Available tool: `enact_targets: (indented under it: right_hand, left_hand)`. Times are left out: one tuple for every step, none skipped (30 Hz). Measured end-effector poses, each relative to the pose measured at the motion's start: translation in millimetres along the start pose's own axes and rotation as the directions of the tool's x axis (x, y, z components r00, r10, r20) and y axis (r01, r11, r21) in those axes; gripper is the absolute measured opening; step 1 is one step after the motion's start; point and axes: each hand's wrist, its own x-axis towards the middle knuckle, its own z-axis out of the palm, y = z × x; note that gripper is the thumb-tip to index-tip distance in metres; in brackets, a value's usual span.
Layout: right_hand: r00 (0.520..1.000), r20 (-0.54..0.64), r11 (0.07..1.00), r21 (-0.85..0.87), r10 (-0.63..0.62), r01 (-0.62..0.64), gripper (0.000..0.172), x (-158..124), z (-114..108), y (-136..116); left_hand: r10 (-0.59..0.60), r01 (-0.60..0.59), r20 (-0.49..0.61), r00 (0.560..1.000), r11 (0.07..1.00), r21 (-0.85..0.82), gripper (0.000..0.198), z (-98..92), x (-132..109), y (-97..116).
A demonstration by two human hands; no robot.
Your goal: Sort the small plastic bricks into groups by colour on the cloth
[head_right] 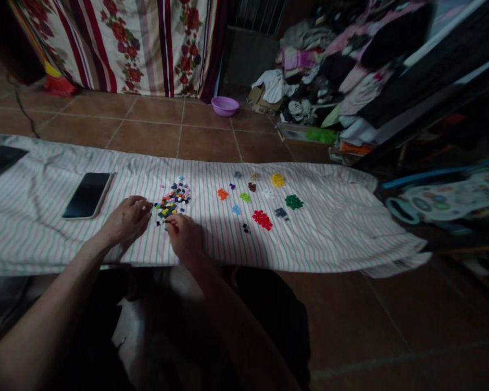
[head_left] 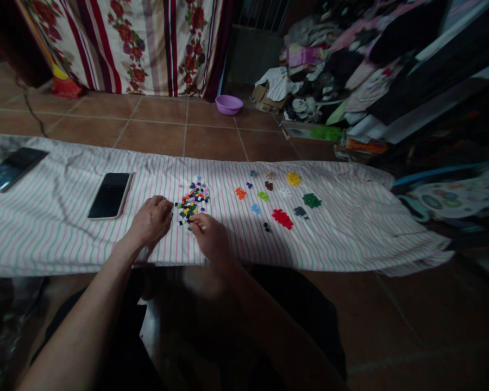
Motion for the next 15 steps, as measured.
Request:
enact_targets:
  right_hand:
    - [1.0,-0.005,0.999,0.032,0.017,-0.017,0.015,-1,-1,1]
    - [1.0,-0.013,0.998,0.057,0.028,-0.027,0.016,-1,-2,3]
    - [0.999,-0.025,0.997,0.076,0.035,-0.033,0.016,-2,-3,5]
    - [0.999,-0.035,0.995,0.091,0.036,-0.033,0.016,-3,-3,7]
    - [0.998,-0.045,0.994,0.102,0.034,-0.029,0.016,-4,-3,8]
    - [0.998,-0.054,0.993,0.111,0.03,-0.024,0.016,-6,-3,10]
    - [0.998,-0.062,0.993,0.115,0.028,-0.021,0.016,-7,-3,12]
    - [0.997,-0.07,0.993,0.112,0.028,-0.02,0.016,-8,-3,14]
    - [0.997,-0.077,0.994,0.103,0.028,-0.02,0.016,-9,-3,16]
    - [0.996,-0.086,0.996,0.089,0.029,-0.021,0.017,-10,-3,17]
    - [0.995,-0.096,0.997,0.075,0.028,-0.021,0.017,-11,-4,18]
    - [0.994,-0.105,0.998,0.063,0.024,-0.018,0.018,-12,-5,19]
    - [0.993,-0.113,0.998,0.055,0.019,-0.013,0.019,-13,-6,19]
    - [0.993,-0.121,0.999,0.049,0.013,-0.007,0.019,-14,-8,20]
    - [0.992,-0.127,0.999,0.041,0.007,-0.001,0.019,-15,-9,20]
  left_hand:
    - [0.002,-0.002,-0.005,1.0,1.0,-0.003,0.024,0.5,0,0]
    - [0.005,-0.005,-0.009,1.0,1.0,-0.006,0.025,0.8,0,-1]
    - [0.01,-0.01,-0.011,1.0,1.0,-0.007,0.025,1.0,-1,-1]
    - [0.013,-0.013,-0.01,1.0,1.0,-0.008,0.026,1.1,-1,-1]
    - [0.016,-0.016,-0.007,1.0,1.0,-0.009,0.026,1.1,-1,-1]
    - [0.017,-0.017,-0.003,1.0,1.0,-0.009,0.027,0.9,-1,-1]
    - [0.016,-0.016,0.0,1.0,1.0,-0.009,0.027,0.6,-1,-1]
    - [0.015,-0.015,0.003,1.0,1.0,-0.011,0.027,0.3,-1,-1]
    - [0.013,-0.013,0.004,1.0,1.0,-0.012,0.027,0.0,-1,-1]
    - [0.011,-0.011,0.007,1.0,1.0,-0.014,0.027,-0.4,-1,-1]
    - [0.008,-0.008,0.011,1.0,1.0,-0.014,0.027,-0.8,-1,-1]
    - [0.004,-0.004,0.016,1.0,1.0,-0.014,0.028,-1.2,0,0]
    - [0.001,-0.001,0.021,1.0,1.0,-0.012,0.028,-1.5,0,0]
    - [-0.002,0.003,0.026,1.0,1.0,-0.01,0.028,-1.9,0,0]
    - [-0.005,0.005,0.03,1.0,1.0,-0.008,0.028,-2.2,0,0]
